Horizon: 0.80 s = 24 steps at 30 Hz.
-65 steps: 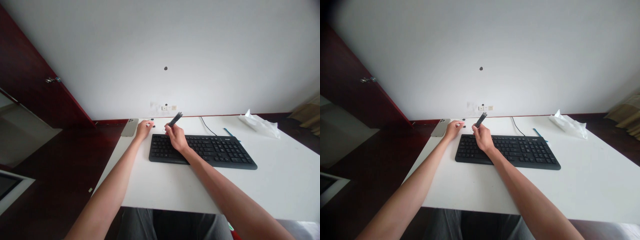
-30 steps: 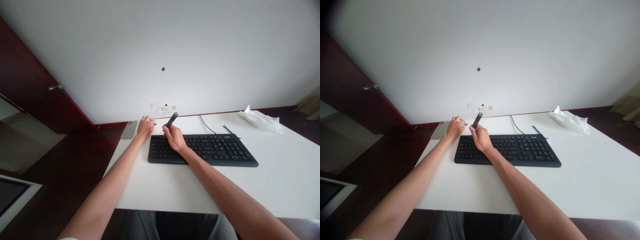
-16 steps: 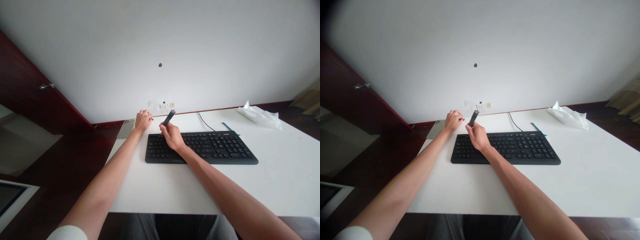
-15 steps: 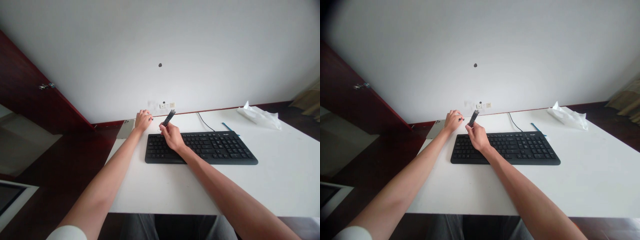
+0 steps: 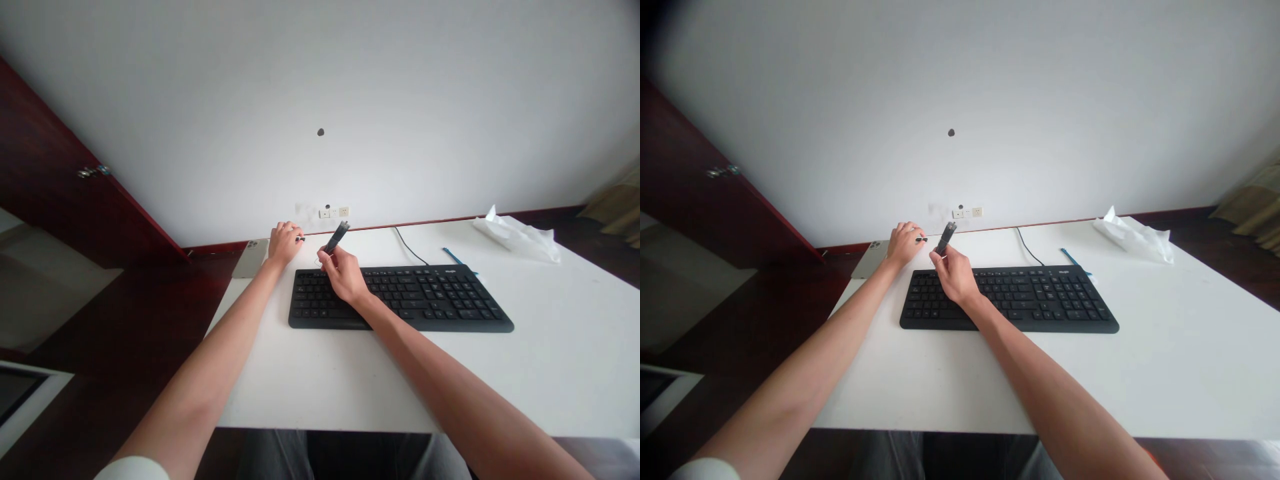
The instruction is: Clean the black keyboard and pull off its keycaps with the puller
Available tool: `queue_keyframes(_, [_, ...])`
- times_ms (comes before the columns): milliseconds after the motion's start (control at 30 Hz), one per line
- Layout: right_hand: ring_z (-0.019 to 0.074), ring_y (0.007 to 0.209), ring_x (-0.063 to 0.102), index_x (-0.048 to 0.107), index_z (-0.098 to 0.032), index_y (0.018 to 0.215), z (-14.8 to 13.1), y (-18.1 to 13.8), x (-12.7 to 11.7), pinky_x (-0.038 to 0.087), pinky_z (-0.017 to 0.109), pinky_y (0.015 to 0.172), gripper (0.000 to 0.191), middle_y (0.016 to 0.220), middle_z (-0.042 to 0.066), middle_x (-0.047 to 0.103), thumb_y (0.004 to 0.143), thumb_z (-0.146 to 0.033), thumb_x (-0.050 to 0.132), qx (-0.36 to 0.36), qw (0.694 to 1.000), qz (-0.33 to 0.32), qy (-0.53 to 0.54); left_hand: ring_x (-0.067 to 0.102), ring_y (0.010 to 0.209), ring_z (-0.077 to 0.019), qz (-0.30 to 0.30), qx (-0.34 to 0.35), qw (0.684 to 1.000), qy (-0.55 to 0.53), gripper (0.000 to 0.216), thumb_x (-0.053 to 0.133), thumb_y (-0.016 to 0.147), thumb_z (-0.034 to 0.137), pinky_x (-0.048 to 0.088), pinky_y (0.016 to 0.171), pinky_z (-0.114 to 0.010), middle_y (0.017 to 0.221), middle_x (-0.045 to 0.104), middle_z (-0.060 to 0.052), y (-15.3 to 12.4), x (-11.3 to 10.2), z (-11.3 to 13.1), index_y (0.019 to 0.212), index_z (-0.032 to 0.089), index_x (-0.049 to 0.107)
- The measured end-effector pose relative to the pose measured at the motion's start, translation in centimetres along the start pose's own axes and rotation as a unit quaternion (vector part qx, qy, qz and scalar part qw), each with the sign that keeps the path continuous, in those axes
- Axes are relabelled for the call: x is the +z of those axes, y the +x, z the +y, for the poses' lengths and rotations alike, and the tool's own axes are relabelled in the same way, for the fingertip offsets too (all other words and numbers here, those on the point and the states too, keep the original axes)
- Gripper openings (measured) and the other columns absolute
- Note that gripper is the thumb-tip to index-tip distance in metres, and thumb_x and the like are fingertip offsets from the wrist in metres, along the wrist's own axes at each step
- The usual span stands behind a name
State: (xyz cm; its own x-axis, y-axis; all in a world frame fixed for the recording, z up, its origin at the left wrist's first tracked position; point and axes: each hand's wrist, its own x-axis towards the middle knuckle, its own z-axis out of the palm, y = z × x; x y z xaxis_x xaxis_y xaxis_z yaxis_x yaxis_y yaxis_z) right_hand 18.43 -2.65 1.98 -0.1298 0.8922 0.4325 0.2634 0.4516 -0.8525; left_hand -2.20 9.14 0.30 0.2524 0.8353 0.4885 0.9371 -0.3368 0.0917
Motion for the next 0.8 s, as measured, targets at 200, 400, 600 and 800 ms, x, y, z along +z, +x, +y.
queue_keyframes(200, [0.0198, 0.068, 0.065, 0.064, -0.02, 0.1, 0.0, 0.1, -0.1, 0.044, 0.03, 0.066, 0.036, 0.077, 0.003, 0.068, 0.1, -0.052, 0.048, 0.008, 1.0, 0.023, -0.008, 0.058, 0.115, -0.0298, 0.007, -0.112, 0.987, -0.118, 0.051, 0.064, 0.081, 0.021, 0.047, 0.103, -0.043, 0.126, 0.064, -0.008, -2.0, 0.5, -0.2, 0.132, 0.026, 0.062])
queue_keyframes(400, [0.0202, 0.067, 0.066, 0.064, -0.02, 0.097, 0.0, 0.1, -0.1, 0.046, 0.03, 0.067, 0.037, 0.07, 0.002, 0.067, 0.101, -0.053, 0.048, 0.027, 0.999, 0.018, 0.004, 0.061, 0.115, -0.0297, -0.003, -0.136, 0.972, -0.19, 0.071, 0.063, 0.08, 0.022, 0.049, 0.102, -0.043, 0.133, 0.064, -0.009, -2.2, 1.6, -1.3, 0.15, 0.024, 0.05])
queue_keyframes(600, [0.0212, 0.07, 0.067, 0.064, -0.02, 0.096, 0.3, 0.2, 0.0, 0.047, 0.031, 0.068, 0.04, 0.071, 0.003, 0.068, 0.1, -0.055, 0.047, 0.042, 0.999, 0.012, 0.007, 0.063, 0.101, -0.0225, -0.05, -0.108, 0.962, -0.245, 0.083, 0.063, 0.074, 0.018, 0.051, 0.095, -0.036, 0.126, 0.068, -0.007, -0.3, 2.7, -3.3, 0.155, 0.023, 0.045])
queue_keyframes(800, [0.0213, 0.071, 0.067, 0.064, -0.02, 0.096, 0.6, 0.2, 0.1, 0.048, 0.031, 0.07, 0.04, 0.074, 0.004, 0.069, 0.1, -0.057, 0.047, 0.047, 0.999, 0.006, 0.013, 0.058, 0.078, -0.0151, -0.043, -0.154, 0.951, -0.264, 0.081, 0.062, 0.073, 0.016, 0.05, 0.076, -0.028, 0.117, 0.072, -0.003, 0.0, 2.8, -4.1, 0.153, 0.025, 0.047])
